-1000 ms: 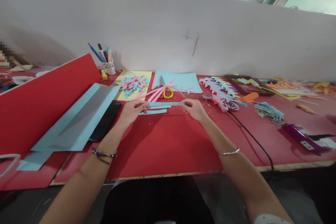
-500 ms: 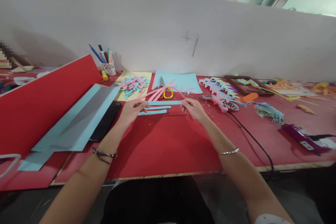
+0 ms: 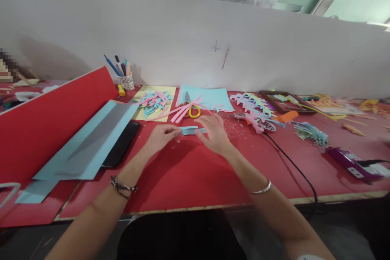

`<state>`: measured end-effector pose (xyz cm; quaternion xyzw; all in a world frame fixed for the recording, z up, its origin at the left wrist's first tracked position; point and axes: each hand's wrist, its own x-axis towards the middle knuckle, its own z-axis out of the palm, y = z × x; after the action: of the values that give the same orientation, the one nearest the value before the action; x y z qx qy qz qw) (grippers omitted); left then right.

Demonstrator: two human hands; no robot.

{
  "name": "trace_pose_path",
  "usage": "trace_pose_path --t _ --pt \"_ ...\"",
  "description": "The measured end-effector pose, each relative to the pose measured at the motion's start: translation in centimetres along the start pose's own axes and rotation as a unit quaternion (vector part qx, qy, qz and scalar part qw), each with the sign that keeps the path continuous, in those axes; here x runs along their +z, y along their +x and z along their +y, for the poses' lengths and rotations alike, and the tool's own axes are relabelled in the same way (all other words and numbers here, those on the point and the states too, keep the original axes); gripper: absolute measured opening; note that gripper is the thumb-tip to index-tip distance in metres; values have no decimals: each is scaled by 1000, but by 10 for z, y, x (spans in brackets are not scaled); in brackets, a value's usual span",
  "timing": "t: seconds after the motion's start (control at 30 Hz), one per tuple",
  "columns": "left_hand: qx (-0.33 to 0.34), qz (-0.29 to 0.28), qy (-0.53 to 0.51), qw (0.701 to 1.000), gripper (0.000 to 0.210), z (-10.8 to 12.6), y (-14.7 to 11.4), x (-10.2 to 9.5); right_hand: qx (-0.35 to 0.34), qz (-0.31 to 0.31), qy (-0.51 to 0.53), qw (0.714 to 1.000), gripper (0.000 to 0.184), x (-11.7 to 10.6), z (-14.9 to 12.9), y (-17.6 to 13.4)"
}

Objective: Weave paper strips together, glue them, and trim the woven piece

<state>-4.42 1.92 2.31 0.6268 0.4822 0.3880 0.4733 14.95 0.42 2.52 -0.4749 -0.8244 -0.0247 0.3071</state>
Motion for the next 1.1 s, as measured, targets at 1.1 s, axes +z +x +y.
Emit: trace_pose_path --t 1.1 --pt "-37 68 44 996 15 0 6 -32 185 -209 288 916 17 -14 23 2"
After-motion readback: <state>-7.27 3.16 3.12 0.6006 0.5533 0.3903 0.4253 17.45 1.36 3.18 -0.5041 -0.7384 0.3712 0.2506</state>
